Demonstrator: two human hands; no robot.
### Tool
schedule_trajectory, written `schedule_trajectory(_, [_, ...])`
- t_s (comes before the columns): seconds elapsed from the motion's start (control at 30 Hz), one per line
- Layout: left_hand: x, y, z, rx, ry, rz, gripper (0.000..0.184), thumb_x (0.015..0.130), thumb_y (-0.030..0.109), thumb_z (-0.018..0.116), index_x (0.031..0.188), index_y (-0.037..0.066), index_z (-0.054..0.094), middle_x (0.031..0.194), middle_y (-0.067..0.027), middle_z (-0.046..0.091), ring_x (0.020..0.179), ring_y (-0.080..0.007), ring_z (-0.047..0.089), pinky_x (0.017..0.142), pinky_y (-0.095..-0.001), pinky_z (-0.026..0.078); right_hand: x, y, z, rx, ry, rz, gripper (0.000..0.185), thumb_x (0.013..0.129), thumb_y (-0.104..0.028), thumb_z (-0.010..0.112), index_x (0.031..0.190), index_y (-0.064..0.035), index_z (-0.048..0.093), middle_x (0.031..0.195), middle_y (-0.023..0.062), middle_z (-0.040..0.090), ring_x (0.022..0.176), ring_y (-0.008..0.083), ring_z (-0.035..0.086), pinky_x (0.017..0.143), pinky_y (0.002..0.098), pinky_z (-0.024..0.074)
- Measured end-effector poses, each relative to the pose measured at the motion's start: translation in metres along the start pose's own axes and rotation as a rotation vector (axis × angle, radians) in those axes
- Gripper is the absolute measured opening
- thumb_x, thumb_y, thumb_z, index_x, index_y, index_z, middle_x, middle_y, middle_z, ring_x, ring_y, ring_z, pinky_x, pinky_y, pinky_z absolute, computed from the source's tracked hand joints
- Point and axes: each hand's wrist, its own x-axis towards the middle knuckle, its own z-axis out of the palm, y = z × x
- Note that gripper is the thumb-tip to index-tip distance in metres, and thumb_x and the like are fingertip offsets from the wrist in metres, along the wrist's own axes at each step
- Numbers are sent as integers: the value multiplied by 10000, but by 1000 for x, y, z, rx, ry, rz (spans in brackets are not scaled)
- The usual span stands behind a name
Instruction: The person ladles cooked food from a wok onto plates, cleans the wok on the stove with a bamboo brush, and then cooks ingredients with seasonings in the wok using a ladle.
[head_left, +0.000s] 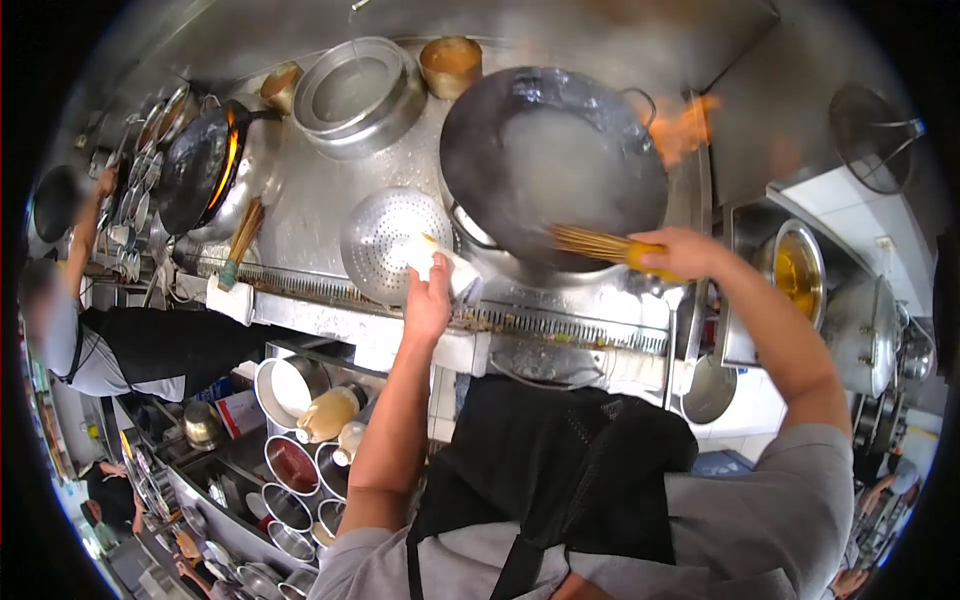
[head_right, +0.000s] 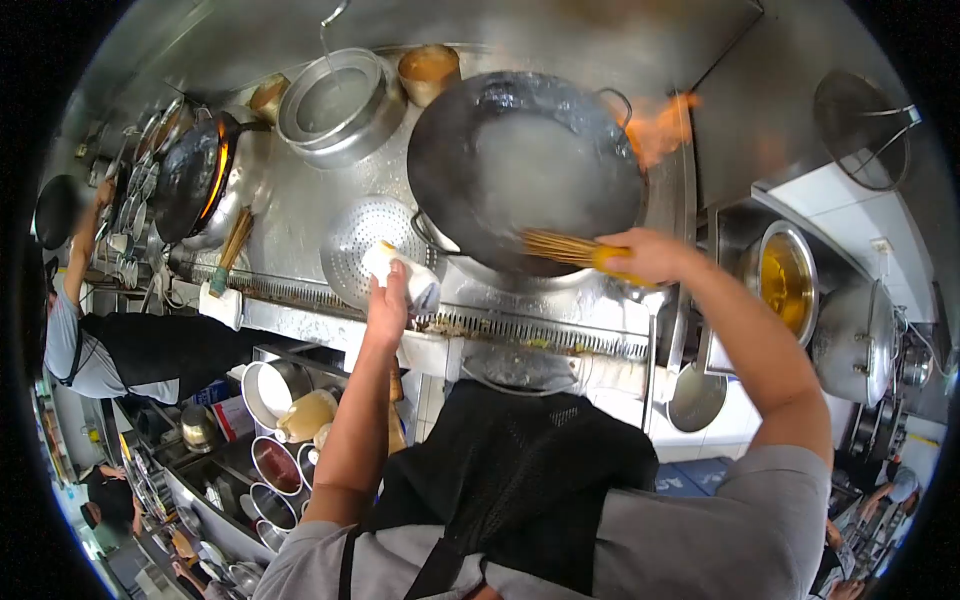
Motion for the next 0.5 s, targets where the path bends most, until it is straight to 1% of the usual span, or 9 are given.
schedule_trajectory(0.07, [20,8,14,81,16,-41,736,1005,493,436,1370,-144,382,1337,-249,534,1280,-290,477,1093,-347,333,1,17,-40,-336,117,218,521,917,-414,551,1340,-111,573,1238,176,640,1136,318,620,964,424,481])
schedule_trajectory(0.1, [29,16,26,49,-29,-7,648,1005,400,451,1397,-101,326,1296,-276,543,1261,-375,495,1075,-393,349,19,17,-53,-345,129,211,521,917,-414,551,1340,-111,573,1238,176,640,1136,318,620,964,424,481])
schedule_trajectory(0.17, [38,36,57,155,130,-78,710,926,440,582,1320,-87,314,1139,-327,602,1106,-474,574,966,-461,432,75,5,-72,-344,367,337,441,898,-411,573,1234,-135,646,1162,151,683,1090,286,654,916,431,510])
schedule_trajectory(0.23, [43,35,70,232,266,-6,635,842,364,686,1180,-58,354,984,-345,630,953,-536,595,852,-531,461,153,-9,-45,-195,475,472,415,904,-459,561,1234,-219,642,1119,135,692,1037,359,656,880,478,519])
schedule_trajectory(0.27, [45,32,70,221,275,12,635,842,364,686,1180,-58,354,984,-345,630,953,-536,595,852,-531,461,183,-16,-16,-165,488,473,457,906,-463,556,1307,-245,588,1105,155,693,1009,368,664,859,495,522])
schedule_trajectory(0.3, [47,31,68,241,258,12,606,834,323,677,1184,-53,356,981,-345,629,947,-533,596,848,-531,463,182,-44,17,-10,700,408,454,911,-431,553,1301,-202,589,1066,175,703,1011,349,673,866,501,519])
schedule_trajectory(0.33, [45,27,66,262,233,7,580,826,282,669,1188,-49,359,978,-345,629,940,-529,597,845,-531,464,185,-53,34,76,561,388,509,919,-429,546,1381,-217,508,1095,196,687,1032,364,658,876,515,510])
schedule_trajectory(0.47, [36,26,71,246,308,59,545,813,260,664,1172,-32,376,958,-332,631,920,-518,602,820,-549,464,95,-65,44,-14,396,147,519,932,-437,510,1418,-262,468,1114,156,687,1033,401,641,900,516,494])
schedule_trajectory(0.5, [33,24,73,218,316,103,539,813,252,665,1163,-42,379,938,-332,631,909,-517,605,810,-550,468,64,-60,34,-37,294,150,511,930,-450,504,1421,-317,461,1147,134,679,1061,398,628,921,517,480])
